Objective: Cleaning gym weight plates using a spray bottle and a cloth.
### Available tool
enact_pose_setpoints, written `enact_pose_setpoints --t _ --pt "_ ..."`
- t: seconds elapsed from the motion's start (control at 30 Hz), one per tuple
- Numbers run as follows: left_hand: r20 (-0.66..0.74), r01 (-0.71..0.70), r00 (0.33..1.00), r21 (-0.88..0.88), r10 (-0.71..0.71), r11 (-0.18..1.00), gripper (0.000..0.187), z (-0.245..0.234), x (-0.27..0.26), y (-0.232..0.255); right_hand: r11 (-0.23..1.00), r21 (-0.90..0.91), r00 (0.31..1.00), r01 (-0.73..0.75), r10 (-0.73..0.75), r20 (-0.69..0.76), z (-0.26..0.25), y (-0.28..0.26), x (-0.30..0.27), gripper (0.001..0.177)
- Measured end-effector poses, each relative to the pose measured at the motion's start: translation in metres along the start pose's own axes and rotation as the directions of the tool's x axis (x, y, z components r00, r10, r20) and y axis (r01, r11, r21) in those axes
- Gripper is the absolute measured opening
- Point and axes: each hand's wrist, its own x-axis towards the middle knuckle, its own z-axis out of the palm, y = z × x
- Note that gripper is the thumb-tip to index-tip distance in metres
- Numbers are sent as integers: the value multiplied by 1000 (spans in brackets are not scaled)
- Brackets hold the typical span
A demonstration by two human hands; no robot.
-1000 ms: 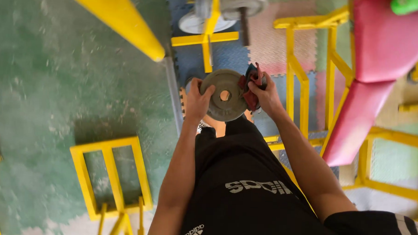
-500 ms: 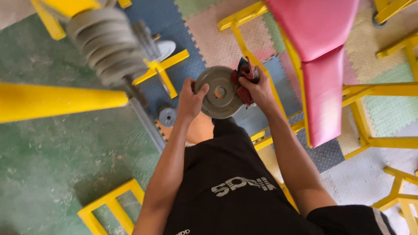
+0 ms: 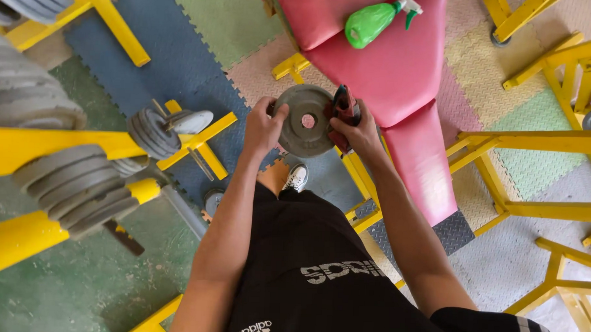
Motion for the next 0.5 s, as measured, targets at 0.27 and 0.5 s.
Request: enact_pose_setpoints --t 0.27,0.5 --pt "63 -69 996 19 68 997 34 27 103 10 997 17 985 -81 82 -150 -13 5 98 37" --pt "153 -99 983 -6 98 995 32 46 217 12 997 -71 966 29 -47 -256 -21 6 210 36"
